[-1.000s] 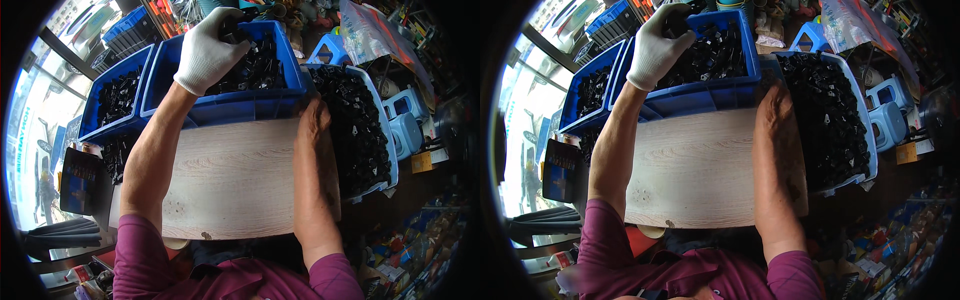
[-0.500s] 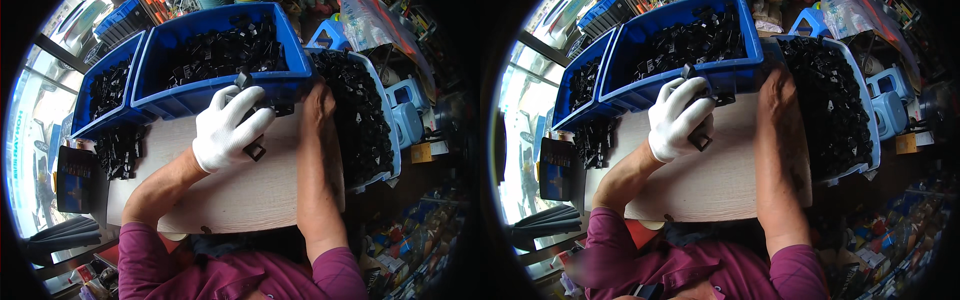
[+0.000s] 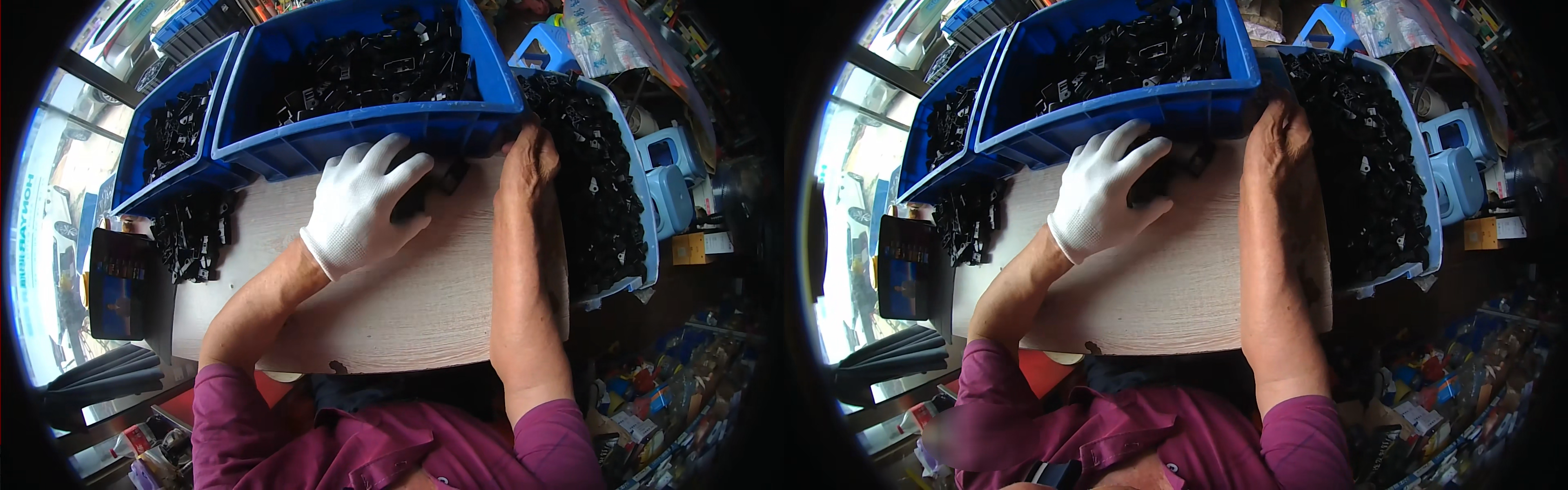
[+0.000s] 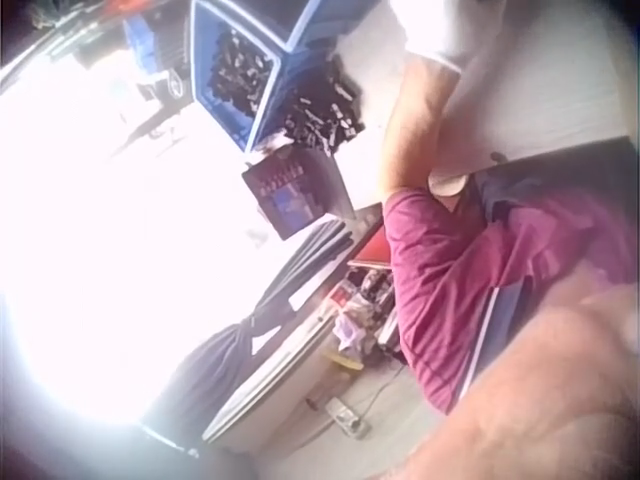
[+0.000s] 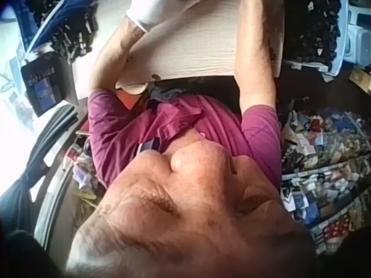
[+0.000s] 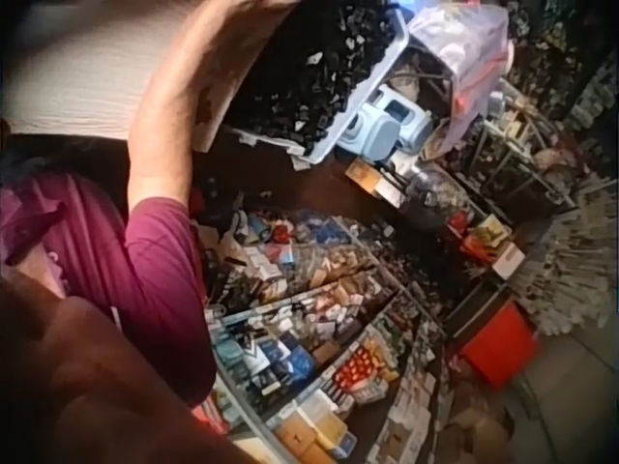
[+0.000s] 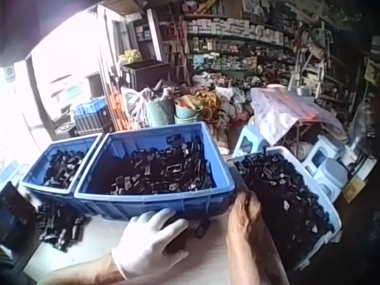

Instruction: Manually assembling small black plastic components at a workbench.

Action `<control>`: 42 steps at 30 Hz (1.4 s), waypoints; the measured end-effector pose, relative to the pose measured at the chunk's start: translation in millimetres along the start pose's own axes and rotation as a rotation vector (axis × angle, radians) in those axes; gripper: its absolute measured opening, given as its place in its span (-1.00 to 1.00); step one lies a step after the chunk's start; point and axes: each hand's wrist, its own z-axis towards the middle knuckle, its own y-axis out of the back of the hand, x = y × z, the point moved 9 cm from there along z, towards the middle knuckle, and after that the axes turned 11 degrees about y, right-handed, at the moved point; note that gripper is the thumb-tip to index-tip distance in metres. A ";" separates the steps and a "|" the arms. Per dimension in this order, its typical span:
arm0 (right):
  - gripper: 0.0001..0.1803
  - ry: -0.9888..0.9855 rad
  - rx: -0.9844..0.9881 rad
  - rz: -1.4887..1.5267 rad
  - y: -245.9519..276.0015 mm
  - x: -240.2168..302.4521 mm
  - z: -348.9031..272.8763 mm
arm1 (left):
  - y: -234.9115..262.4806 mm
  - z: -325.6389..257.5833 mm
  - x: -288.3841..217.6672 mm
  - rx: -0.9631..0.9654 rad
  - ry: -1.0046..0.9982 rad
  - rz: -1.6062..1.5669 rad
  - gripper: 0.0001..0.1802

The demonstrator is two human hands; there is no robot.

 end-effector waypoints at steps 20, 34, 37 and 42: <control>-0.52 0.003 0.022 0.089 -4.8 8.9 -3.2 | 85.2 -47.6 44.9 -0.430 -0.050 -0.157 -0.70; -0.57 -0.110 0.040 0.087 -2.8 10.7 -7.2 | 33.4 84.5 136.2 0.377 0.129 -0.133 -0.25; -0.57 -0.083 0.006 0.141 -2.4 8.8 -5.4 | -4.7 93.4 155.2 0.475 0.104 0.206 -0.19; -0.55 -0.091 0.020 0.094 -1.3 10.6 -6.9 | -25.7 105.4 143.0 0.566 0.167 0.425 -0.18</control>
